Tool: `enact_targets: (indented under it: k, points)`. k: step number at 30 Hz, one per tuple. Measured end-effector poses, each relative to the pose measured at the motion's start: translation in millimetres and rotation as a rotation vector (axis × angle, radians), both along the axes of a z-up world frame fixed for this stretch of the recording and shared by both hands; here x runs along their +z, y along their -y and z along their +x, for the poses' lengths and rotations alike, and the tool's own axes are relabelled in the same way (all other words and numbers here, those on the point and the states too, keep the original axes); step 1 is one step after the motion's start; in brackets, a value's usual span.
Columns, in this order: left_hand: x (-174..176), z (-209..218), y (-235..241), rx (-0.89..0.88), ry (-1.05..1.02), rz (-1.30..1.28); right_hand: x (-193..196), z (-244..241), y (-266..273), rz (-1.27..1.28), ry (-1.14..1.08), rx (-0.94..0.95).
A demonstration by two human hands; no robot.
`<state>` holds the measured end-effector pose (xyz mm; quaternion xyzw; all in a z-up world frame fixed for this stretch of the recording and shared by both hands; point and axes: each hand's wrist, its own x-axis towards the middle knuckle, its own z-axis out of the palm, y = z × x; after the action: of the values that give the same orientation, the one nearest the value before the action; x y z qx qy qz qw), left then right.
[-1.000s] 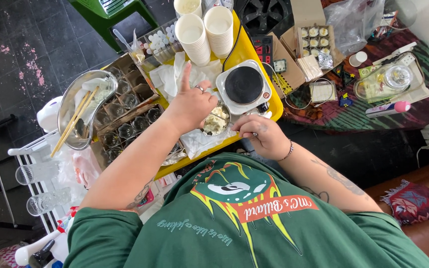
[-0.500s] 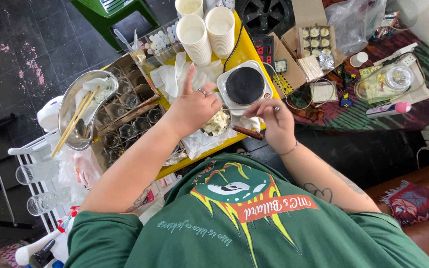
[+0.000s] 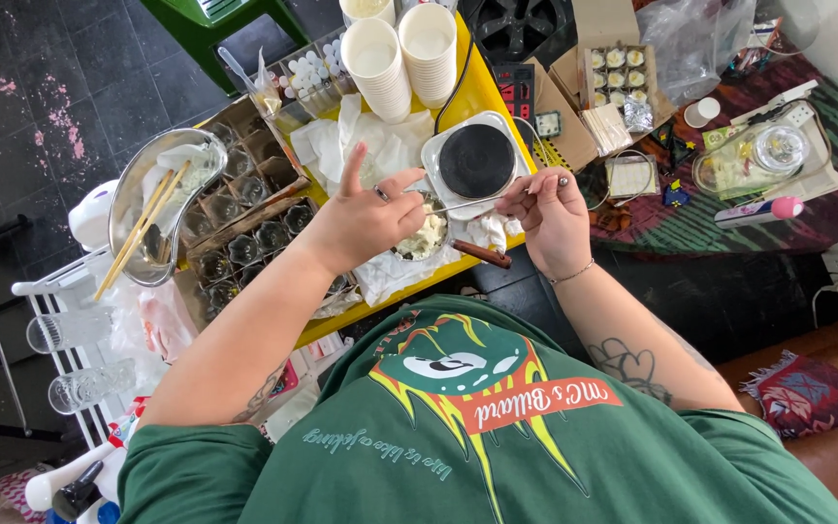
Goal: Melting wax chunks in a small metal pot on a heating plate while preparing glass candle jars.
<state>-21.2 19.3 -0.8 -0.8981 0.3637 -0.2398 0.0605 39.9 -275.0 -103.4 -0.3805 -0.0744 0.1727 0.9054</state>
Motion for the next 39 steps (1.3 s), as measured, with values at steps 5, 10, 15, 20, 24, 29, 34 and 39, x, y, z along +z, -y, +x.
enact_targets:
  k: [5,10,15,20,24,29,34,39]
  points:
    - [-1.2,0.2,-1.9,-0.005,0.001,0.007,7.3,3.4,-4.7,0.023,0.002,0.001]
    - [-6.9,0.0,-5.1,-0.005,0.035,0.060,4.6,6.0,-4.3,0.031,0.012,0.020]
    - [-8.6,-0.5,-4.9,-0.025,0.006,-0.016,11.3,7.2,-7.2,0.019,-0.055,0.014]
    - [-8.1,0.5,-5.6,-0.006,0.026,-0.026,0.9,10.4,-3.3,0.021,-0.035,0.010]
    - [-7.2,0.4,-3.8,0.029,0.012,-0.054,17.2,6.0,-6.2,0.011,-0.037,0.023]
    - [-1.3,-1.3,-4.4,0.134,-0.197,-0.207,16.3,2.3,0.5,-0.071,0.053,0.003]
    - [-9.7,-9.4,-3.6,0.353,-0.556,-0.676,36.4,-19.6,3.8,-0.218,0.280,0.019]
    - [-18.6,-29.7,-7.8,0.422,-0.545,-1.006,50.8,-43.6,4.6,-0.599,0.799,0.007]
